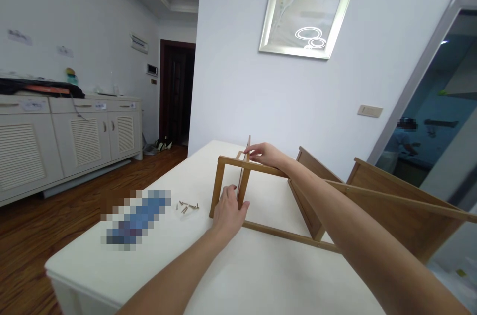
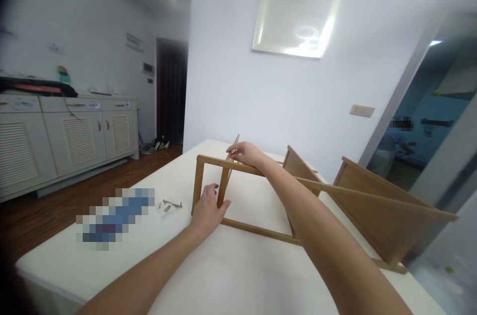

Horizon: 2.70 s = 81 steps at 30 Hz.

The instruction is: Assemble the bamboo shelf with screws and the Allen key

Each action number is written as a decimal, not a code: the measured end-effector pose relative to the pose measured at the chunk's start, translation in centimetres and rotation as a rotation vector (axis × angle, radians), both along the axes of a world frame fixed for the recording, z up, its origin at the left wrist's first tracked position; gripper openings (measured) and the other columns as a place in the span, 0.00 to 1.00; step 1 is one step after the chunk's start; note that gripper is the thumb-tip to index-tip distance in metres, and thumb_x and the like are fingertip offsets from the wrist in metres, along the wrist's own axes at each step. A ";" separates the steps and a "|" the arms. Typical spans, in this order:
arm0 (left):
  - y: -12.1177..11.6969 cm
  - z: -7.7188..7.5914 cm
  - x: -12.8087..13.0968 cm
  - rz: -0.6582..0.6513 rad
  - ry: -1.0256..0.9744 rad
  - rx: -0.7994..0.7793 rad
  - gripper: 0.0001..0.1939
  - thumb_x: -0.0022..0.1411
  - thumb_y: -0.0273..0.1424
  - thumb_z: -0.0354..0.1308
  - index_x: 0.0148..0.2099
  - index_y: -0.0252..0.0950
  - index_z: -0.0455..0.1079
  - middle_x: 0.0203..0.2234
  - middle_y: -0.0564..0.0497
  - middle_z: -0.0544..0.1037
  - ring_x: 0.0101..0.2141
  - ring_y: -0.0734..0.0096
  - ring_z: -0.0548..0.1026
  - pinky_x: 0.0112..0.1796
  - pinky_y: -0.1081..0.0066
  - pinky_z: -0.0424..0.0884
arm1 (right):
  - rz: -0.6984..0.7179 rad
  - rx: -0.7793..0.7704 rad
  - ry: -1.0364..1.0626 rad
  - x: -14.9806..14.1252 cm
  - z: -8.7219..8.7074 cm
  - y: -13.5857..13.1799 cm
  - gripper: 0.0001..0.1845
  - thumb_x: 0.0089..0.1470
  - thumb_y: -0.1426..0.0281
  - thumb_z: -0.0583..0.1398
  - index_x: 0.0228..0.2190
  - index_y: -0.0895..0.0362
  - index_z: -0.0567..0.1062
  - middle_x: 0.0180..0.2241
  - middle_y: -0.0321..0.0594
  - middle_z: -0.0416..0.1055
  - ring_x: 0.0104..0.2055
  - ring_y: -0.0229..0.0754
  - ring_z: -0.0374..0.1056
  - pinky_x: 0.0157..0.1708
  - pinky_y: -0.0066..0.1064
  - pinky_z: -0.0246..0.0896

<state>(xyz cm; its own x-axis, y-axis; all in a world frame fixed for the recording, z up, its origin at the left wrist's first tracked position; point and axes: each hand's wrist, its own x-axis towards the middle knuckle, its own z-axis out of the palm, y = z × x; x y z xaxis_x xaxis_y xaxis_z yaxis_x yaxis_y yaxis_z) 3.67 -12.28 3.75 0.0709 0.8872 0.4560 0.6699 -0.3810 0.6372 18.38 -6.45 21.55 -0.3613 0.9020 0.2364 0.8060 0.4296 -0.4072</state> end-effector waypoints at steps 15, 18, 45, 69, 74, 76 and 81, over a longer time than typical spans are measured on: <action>0.5 -0.3 1.3 0.085 0.110 -0.158 0.10 0.61 0.27 0.52 0.44 0.37 0.55 0.39 0.43 0.74 0.39 0.57 0.76 0.37 0.64 0.66 | 0.055 0.007 -0.007 0.5 -0.7 1.7 0.16 0.56 0.69 0.59 0.45 0.57 0.78 0.40 0.41 0.78 0.44 0.42 0.73 0.46 0.29 0.62; 0.4 -0.4 1.5 0.099 0.042 -0.170 0.12 0.60 0.25 0.53 0.45 0.38 0.55 0.39 0.44 0.74 0.41 0.58 0.75 0.38 0.65 0.66 | 0.072 -0.008 -0.016 0.4 -0.6 1.4 0.16 0.57 0.69 0.58 0.46 0.56 0.77 0.42 0.41 0.78 0.45 0.42 0.73 0.46 0.29 0.62; 1.1 -1.2 0.9 0.074 0.021 -0.118 0.12 0.61 0.24 0.51 0.47 0.37 0.60 0.44 0.44 0.72 0.46 0.60 0.73 0.43 0.66 0.67 | 0.013 0.027 -0.032 -0.7 -0.2 0.7 0.16 0.58 0.66 0.55 0.43 0.54 0.79 0.41 0.39 0.77 0.42 0.42 0.71 0.47 0.31 0.60; 1.2 -1.4 1.4 0.138 0.017 -0.148 0.09 0.61 0.24 0.51 0.43 0.38 0.56 0.38 0.46 0.73 0.40 0.60 0.74 0.36 0.67 0.65 | 0.039 -0.033 -0.004 -0.3 -0.2 0.4 0.19 0.60 0.66 0.55 0.51 0.54 0.74 0.50 0.39 0.74 0.53 0.44 0.68 0.55 0.33 0.58; 1.7 -1.8 1.6 0.135 0.061 -0.129 0.07 0.62 0.27 0.50 0.43 0.37 0.58 0.38 0.45 0.73 0.39 0.59 0.75 0.34 0.67 0.66 | -0.020 -0.052 -0.010 -0.4 0.2 -0.2 0.19 0.60 0.66 0.55 0.51 0.51 0.75 0.51 0.37 0.74 0.54 0.44 0.67 0.56 0.32 0.58; 1.6 -1.7 1.5 0.142 0.067 -0.134 0.06 0.62 0.28 0.50 0.43 0.38 0.58 0.38 0.45 0.73 0.39 0.59 0.75 0.34 0.67 0.66 | -0.031 -0.052 -0.008 -0.4 0.3 -0.4 0.18 0.60 0.66 0.56 0.50 0.50 0.76 0.50 0.36 0.74 0.55 0.44 0.67 0.56 0.32 0.58; 0.9 -1.2 1.0 0.136 0.049 -0.121 0.08 0.63 0.32 0.52 0.44 0.37 0.60 0.40 0.45 0.73 0.41 0.60 0.75 0.37 0.67 0.67 | 0.007 -0.028 -0.013 -0.5 0.3 -0.5 0.18 0.60 0.67 0.56 0.50 0.52 0.76 0.51 0.38 0.74 0.54 0.45 0.67 0.56 0.33 0.57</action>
<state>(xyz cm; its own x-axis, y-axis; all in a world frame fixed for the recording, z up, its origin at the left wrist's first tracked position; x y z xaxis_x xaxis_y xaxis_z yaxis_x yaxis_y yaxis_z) 4.70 -11.38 2.57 -0.0342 0.9383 0.3442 0.7411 -0.2073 0.6386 17.83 -6.97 21.86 -0.3708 0.9056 0.2060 0.8082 0.4239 -0.4087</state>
